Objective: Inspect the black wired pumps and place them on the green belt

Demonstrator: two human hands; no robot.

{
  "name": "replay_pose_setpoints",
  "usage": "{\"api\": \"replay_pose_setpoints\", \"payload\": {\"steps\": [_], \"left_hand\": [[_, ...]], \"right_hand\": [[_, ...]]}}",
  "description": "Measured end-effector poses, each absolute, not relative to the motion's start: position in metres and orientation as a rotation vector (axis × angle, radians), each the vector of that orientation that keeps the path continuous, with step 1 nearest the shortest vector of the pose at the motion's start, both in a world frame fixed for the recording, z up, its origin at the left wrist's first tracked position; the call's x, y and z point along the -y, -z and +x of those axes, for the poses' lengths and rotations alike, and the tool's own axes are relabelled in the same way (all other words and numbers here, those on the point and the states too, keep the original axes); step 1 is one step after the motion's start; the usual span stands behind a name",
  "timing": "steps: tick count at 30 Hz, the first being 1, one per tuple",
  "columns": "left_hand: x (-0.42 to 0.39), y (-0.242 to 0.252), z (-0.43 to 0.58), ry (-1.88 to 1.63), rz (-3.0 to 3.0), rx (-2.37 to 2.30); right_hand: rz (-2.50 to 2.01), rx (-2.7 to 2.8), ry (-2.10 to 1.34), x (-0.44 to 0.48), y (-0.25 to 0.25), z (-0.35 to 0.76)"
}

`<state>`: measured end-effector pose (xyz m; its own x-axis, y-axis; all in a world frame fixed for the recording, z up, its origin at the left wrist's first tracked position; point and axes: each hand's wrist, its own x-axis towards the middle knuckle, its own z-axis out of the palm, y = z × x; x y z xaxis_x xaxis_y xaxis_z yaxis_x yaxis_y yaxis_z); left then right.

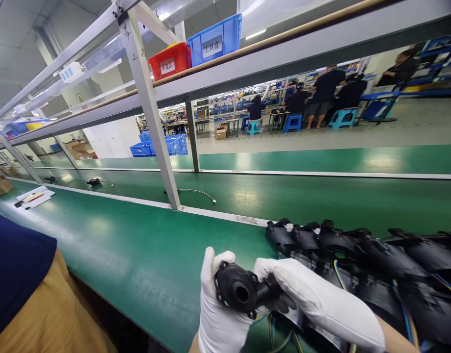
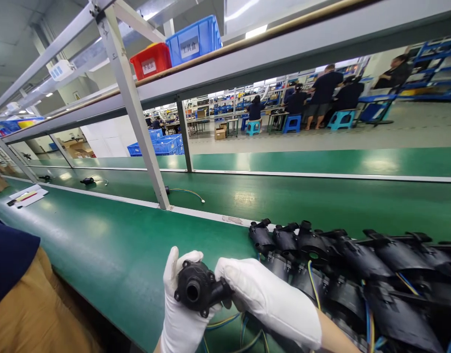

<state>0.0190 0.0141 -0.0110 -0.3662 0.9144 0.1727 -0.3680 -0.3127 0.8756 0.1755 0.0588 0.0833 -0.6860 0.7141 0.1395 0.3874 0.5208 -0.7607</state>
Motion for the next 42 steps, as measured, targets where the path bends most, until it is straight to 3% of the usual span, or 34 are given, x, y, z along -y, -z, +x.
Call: {"api": "replay_pose_setpoints", "payload": {"steps": [15, 30, 42], "left_hand": [[-0.015, -0.012, 0.019, -1.728, 0.723, -0.836], [-0.023, 0.015, 0.020, -1.840, 1.262, -1.046], [-0.026, 0.003, 0.019, -1.765, 1.243, -1.005]], "right_hand": [[-0.956, 2.155, -1.288, -0.064, -0.078, 0.178], [-0.953, 2.128, -1.406, -0.063, -0.084, 0.178], [-0.886, 2.088, -1.413, -0.070, -0.076, 0.176]]}}
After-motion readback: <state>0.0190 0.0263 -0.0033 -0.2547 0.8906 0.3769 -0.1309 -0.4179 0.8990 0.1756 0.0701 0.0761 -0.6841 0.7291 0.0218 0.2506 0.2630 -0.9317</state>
